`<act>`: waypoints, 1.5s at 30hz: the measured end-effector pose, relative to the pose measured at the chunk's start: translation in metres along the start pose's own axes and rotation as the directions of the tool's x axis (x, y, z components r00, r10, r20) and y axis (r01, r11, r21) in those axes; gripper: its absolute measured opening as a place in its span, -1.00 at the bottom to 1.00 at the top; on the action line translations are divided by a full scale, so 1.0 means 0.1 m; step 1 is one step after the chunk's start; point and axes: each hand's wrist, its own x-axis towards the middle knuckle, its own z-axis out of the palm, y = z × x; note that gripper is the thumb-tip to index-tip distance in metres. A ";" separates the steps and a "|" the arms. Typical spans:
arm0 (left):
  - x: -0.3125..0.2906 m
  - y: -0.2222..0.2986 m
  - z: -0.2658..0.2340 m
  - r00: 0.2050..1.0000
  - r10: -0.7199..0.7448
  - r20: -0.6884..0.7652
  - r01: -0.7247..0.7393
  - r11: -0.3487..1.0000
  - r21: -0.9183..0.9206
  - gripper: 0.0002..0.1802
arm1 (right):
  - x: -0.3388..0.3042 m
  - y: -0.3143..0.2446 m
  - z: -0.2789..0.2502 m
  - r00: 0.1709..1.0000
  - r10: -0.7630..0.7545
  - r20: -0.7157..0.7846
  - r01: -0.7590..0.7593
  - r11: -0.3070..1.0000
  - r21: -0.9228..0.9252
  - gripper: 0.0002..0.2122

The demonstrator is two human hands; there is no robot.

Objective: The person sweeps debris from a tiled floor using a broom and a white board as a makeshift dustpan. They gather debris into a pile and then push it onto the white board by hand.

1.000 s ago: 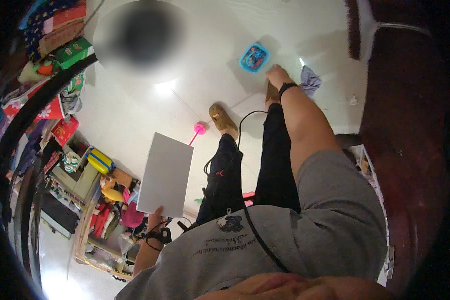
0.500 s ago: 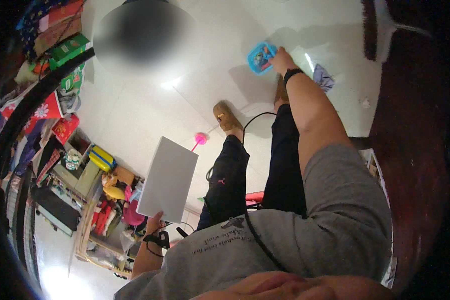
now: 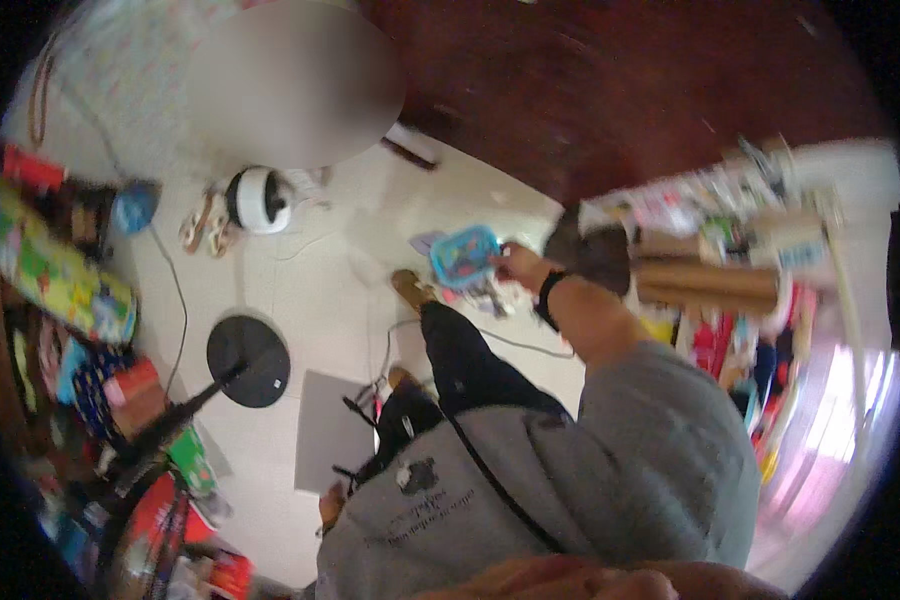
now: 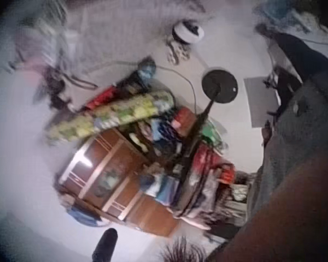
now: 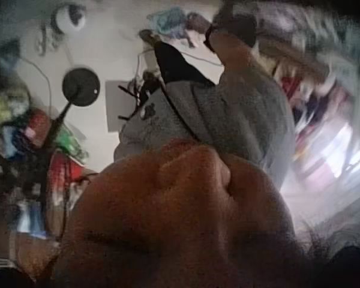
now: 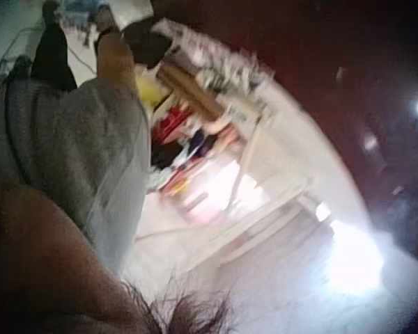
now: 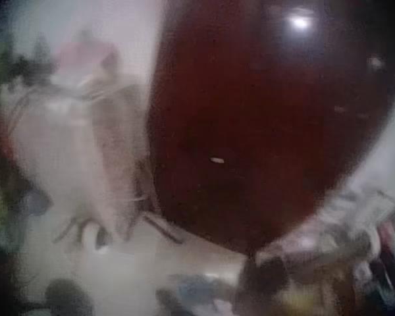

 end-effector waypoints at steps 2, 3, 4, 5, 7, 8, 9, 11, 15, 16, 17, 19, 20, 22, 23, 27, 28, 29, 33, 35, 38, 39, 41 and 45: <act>0.22 0.04 -0.50 0.990 -0.054 0.132 0.053 0.999 0.013 -0.62 | -0.54 0.22 -0.49 0.998 -0.030 -0.056 0.046 0.949 0.312 -0.73; 0.47 0.05 -0.70 0.983 0.117 0.144 -0.139 0.977 0.161 -0.62 | -0.80 0.33 -0.80 0.998 -0.041 -0.050 0.059 0.901 0.430 -0.74; 0.72 0.17 -0.94 0.995 0.023 0.097 -0.006 0.985 -0.172 -0.63 | -0.98 0.68 -1.10 0.951 -0.255 -0.173 0.298 0.904 0.307 -0.79; 0.82 0.33 -1.03 0.989 -0.101 0.104 0.140 0.860 -0.490 -0.65 | -1.30 0.91 -1.31 0.940 -0.235 -0.249 0.318 0.866 0.386 -0.81; 0.93 0.57 -1.22 0.945 -0.278 0.172 0.315 0.634 -0.706 -0.66 | -2.03 1.02 -1.63 0.961 0.002 -0.277 0.207 0.658 0.724 -0.84; 1.07 0.64 -1.38 0.918 -0.336 0.211 0.391 0.668 -0.634 -0.67 | -2.25 1.24 -1.82 0.951 0.053 -0.304 0.216 0.587 0.780 -0.86; 1.15 0.75 -1.43 0.886 -0.398 0.239 0.460 0.684 -0.566 -0.68 | -2.43 1.46 -2.04 0.941 0.095 -0.324 0.230 0.521 0.822 -0.88; 1.14 1.10 -1.63 0.910 0.414 -0.034 -0.399 0.895 0.199 -0.66 | -2.76 1.60 -2.32 0.893 0.247 -0.376 0.261 0.395 0.881 -0.90; 0.95 2.48 -1.75 0.984 -0.175 -0.026 0.126 0.799 -0.588 -0.62 | -2.87 2.13 -3.13 0.840 0.270 -0.471 0.397 0.287 0.872 -0.93; 0.93 2.56 -1.67 0.980 -0.150 -0.129 0.043 0.798 -0.601 -0.62 | -2.74 2.19 -3.40 0.828 0.305 -0.470 0.395 0.278 0.876 -0.92; 0.92 2.67 -1.60 0.965 -0.127 -0.232 -0.042 0.794 -0.607 -0.62 | -2.54 2.21 -3.66 0.833 0.298 -0.467 0.415 0.222 0.882 -0.92; 0.72 3.28 -1.63 0.944 -0.327 -0.048 0.221 0.733 -0.643 -0.63 | -2.18 2.35 -4.20 0.822 0.313 -0.476 0.458 0.132 0.879 -0.92; 0.66 3.43 -1.52 0.937 -0.331 -0.113 0.167 0.709 -0.685 -0.63 | -2.00 2.24 -4.43 0.820 0.276 -0.501 0.502 0.074 0.862 -0.93; 0.53 3.82 -1.28 0.919 -0.324 -0.225 0.046 0.654 -0.755 -0.63 | -1.60 2.07 -4.96 0.821 0.256 -0.511 0.527 0.005 0.850 -0.87; 0.51 3.99 -1.20 0.909 -0.349 -0.226 0.090 0.695 -0.713 -0.64 | -1.41 1.89 -5.22 0.819 0.265 -0.509 0.537 -0.039 0.843 -0.85; 0.27 4.58 -1.04 0.859 -0.474 -0.195 0.268 0.739 -0.619 -0.66 | -0.61 1.56 -6.01 0.846 0.142 -0.513 0.530 -0.131 0.838 -0.83; 0.30 4.62 -0.97 0.840 -0.510 -0.184 0.258 0.674 -0.692 -0.65 | -0.43 1.42 -6.13 0.856 0.165 -0.490 0.512 -0.146 0.847 -0.81; 0.28 4.64 -0.92 0.822 -0.543 -0.172 0.241 0.605 -0.759 -0.64 | -0.26 1.29 -6.23 0.865 0.188 -0.465 0.494 -0.160 0.854 -0.79; 0.11 5.55 -0.88 0.767 -0.641 -0.026 0.509 0.633 -0.584 -0.56 | 0.16 0.93 -6.50 0.894 0.251 -0.370 0.431 -0.261 0.864 -0.79; -0.01 5.62 -0.89 0.768 -0.639 -0.040 0.519 0.658 -0.545 -0.54 | 0.38 0.76 -6.53 0.912 0.219 -0.348 0.405 -0.335 0.850 -0.84; -0.13 5.80 -0.80 0.800 -0.600 -0.023 0.488 0.673 -0.555 -0.53 | 0.84 0.83 -6.64 0.934 0.044 -0.355 0.356 -0.205 0.912 -0.88; -0.23 5.92 -0.80 0.791 -0.612 -0.024 0.502 0.671 -0.546 -0.52 | 0.99 0.95 -6.65 0.952 -0.016 -0.305 0.303 -0.073 0.950 -0.88; -0.07 5.69 -0.69 0.891 -0.451 -0.055 0.371 0.792 -0.484 -0.54 | 1.27 1.53 -6.99 0.929 -0.139 -0.343 0.368 0.271 0.889 -0.87; -0.40 5.70 -0.54 0.821 -0.566 -0.078 0.391 0.657 -0.644 -0.58 | 0.99 1.64 -6.50 0.635 -0.519 -0.572 0.415 0.854 -0.314 -0.86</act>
